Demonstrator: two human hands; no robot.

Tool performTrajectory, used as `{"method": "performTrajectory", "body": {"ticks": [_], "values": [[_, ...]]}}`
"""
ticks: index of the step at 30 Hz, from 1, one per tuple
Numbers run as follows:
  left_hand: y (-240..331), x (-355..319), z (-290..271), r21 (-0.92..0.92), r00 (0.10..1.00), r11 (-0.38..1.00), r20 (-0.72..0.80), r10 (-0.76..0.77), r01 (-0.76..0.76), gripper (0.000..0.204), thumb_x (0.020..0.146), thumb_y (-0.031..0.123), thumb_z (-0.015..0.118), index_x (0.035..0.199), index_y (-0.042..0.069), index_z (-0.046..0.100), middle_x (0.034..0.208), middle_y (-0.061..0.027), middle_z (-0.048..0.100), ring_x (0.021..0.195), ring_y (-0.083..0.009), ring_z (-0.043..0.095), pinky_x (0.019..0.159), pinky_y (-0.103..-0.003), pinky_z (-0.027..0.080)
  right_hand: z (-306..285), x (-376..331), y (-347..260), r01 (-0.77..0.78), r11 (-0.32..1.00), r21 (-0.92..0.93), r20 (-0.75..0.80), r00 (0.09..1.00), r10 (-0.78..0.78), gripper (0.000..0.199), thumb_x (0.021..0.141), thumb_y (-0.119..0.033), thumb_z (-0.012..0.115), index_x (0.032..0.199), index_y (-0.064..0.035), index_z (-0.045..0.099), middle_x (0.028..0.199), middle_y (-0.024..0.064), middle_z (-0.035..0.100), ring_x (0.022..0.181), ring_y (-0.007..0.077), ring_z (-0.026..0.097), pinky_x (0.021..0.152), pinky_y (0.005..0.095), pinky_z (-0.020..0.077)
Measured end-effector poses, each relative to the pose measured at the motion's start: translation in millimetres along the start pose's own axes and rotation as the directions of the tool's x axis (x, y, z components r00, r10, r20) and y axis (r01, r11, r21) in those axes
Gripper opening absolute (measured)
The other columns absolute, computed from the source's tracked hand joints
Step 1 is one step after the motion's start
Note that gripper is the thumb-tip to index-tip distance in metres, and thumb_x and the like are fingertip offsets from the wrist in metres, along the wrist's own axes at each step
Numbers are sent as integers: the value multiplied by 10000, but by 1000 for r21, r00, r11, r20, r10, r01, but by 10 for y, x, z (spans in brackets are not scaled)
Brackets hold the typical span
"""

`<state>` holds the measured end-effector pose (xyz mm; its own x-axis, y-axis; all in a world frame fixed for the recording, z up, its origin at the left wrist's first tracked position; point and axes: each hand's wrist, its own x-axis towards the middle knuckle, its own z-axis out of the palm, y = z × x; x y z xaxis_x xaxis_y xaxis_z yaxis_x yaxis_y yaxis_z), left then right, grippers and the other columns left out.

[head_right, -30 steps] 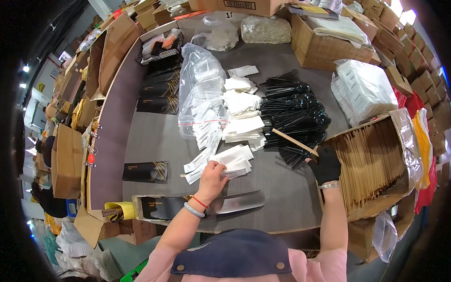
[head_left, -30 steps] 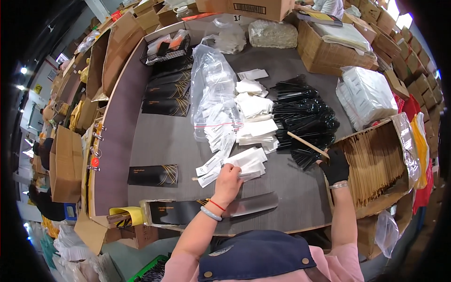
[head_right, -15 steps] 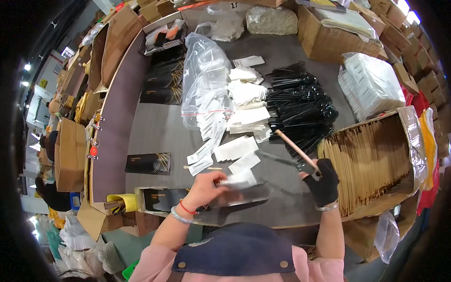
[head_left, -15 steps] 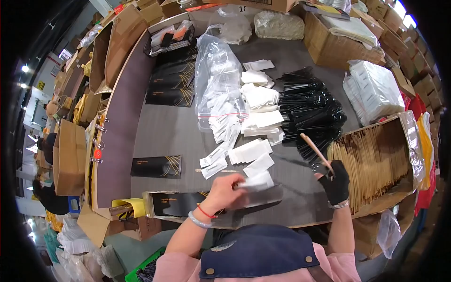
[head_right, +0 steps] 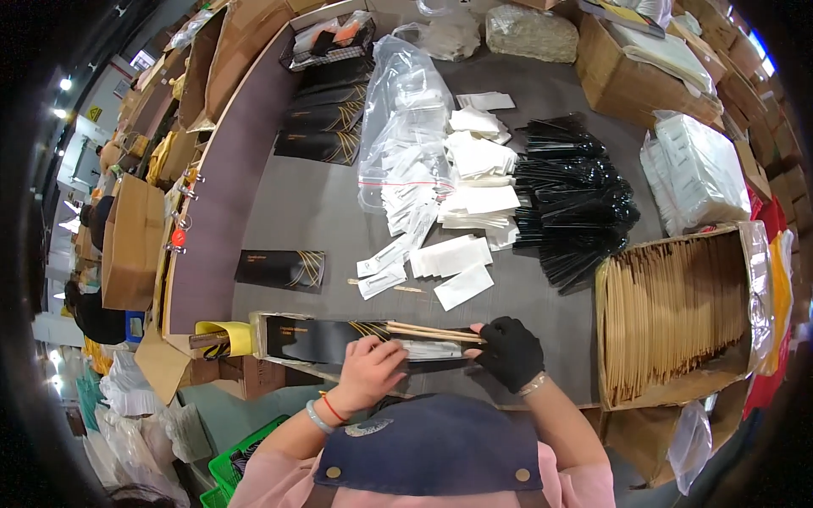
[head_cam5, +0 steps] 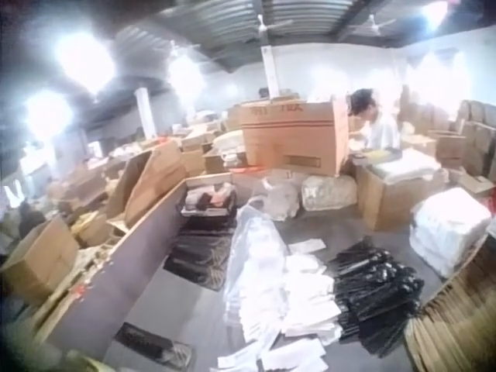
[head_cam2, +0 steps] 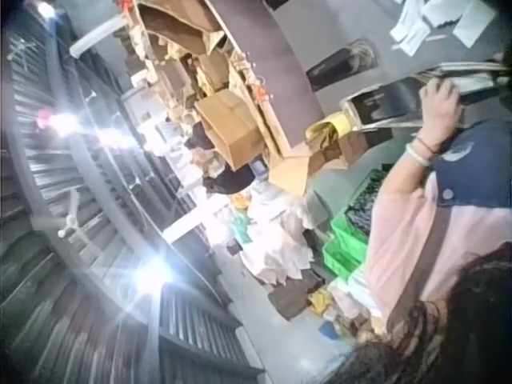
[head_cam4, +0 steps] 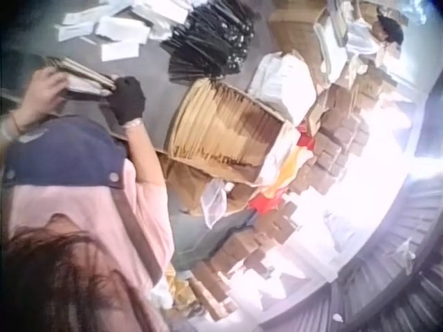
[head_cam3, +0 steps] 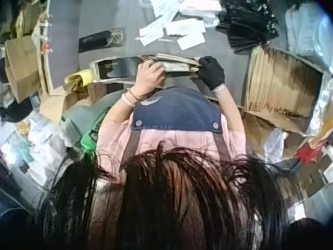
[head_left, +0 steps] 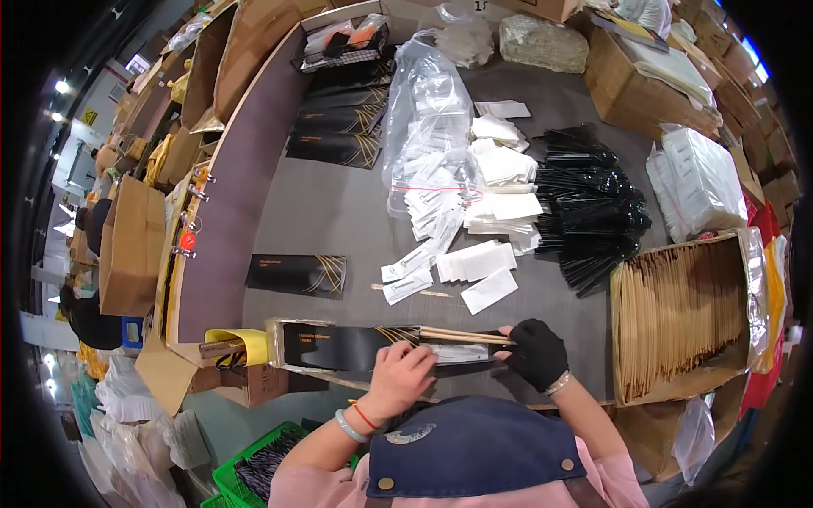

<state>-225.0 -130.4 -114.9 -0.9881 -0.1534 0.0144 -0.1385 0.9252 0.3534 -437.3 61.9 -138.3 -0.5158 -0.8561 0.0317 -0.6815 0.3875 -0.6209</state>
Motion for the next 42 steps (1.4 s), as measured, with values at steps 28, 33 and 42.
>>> {"method": "performTrajectory", "body": {"ticks": [28,33,42], "values": [[17,652,-88,81,959,987,261,112,-138,526,603,172,765,1101,242,612,1057,-109,514,969,-305,496,791,-392,420,72,156,-269,188,974,-131,65,981,-180,544,644,-398,790,1063,-111,595,1025,82,584,994,283,548,888,454,371],[-352,727,-672,62,929,994,364,64,-93,343,583,109,707,915,133,626,1030,-144,520,986,-331,515,786,-448,451,-275,86,-135,48,986,-162,-12,999,-51,606,599,-414,809,1075,-111,591,1038,92,582,971,294,546,878,429,372],[-313,140,77,-52,888,911,-208,-410,409,569,668,327,816,1135,69,617,1262,-154,525,1250,-366,419,1073,-511,276,-308,50,-275,-5,975,-223,36,999,14,602,562,-407,832,1020,-110,579,1008,89,582,924,304,553,848,418,395]]}}
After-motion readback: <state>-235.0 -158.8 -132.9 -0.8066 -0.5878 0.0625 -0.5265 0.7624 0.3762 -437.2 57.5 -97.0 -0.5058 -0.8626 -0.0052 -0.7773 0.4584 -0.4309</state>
